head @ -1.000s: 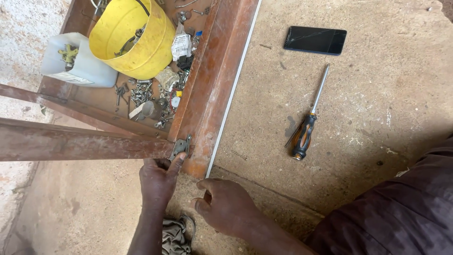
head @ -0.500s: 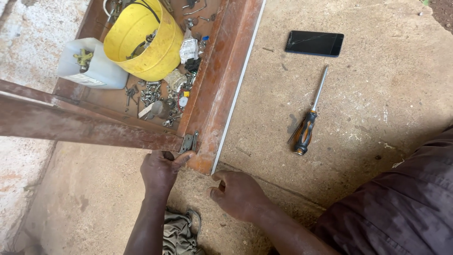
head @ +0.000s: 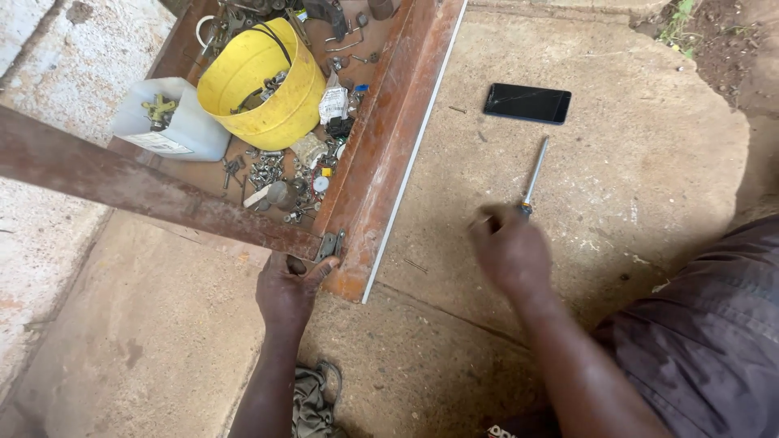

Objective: Attaching a metal bracket to a wooden frame using a hammer and a screwdriver

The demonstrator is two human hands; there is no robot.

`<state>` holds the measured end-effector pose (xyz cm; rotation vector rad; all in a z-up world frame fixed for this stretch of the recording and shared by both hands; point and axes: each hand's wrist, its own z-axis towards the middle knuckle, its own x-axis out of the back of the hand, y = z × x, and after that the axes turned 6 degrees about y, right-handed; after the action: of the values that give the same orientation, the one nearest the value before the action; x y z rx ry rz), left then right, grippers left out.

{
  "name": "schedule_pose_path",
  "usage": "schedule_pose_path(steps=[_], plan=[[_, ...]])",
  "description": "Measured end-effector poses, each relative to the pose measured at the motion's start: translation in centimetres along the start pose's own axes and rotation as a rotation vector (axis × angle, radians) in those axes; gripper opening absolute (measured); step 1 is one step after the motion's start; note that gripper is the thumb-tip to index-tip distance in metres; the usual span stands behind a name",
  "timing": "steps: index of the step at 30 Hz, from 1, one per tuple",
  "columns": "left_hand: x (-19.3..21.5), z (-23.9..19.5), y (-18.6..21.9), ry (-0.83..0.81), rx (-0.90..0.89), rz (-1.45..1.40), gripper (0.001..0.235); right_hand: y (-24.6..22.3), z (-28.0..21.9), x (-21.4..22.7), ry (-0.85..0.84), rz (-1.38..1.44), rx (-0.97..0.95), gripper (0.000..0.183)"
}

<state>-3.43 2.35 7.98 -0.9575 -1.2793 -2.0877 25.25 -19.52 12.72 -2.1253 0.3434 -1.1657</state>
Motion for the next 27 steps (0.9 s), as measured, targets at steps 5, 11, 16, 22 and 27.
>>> schedule_pose_path(steps=[5,11,16,22,27], plan=[[-1.3,-0.9,1.0,0.075,-0.037,-0.015,0.08,5.0,5.8,-0.7,0.293,0.013,-0.044,0.044],[-0.8,-1.8,2.0,0.093,0.129,-0.136,0.099,8.2,7.2,-3.4,0.193,0.004,-0.127,0.06],[0.3,-1.5,3.1,0.025,0.14,-0.173,0.095,9.5,7.6,-4.0,0.109,-0.002,-0.153,0.061],[0.3,-1.5,1.5,-0.039,0.084,-0.186,0.098,7.6,4.1,-2.2,-0.015,0.012,-0.197,0.059],[0.7,-1.7,1.4,0.022,-0.055,-0.152,0.102,6.0,2.0,-0.3,0.031,-0.091,-0.172,0.071]])
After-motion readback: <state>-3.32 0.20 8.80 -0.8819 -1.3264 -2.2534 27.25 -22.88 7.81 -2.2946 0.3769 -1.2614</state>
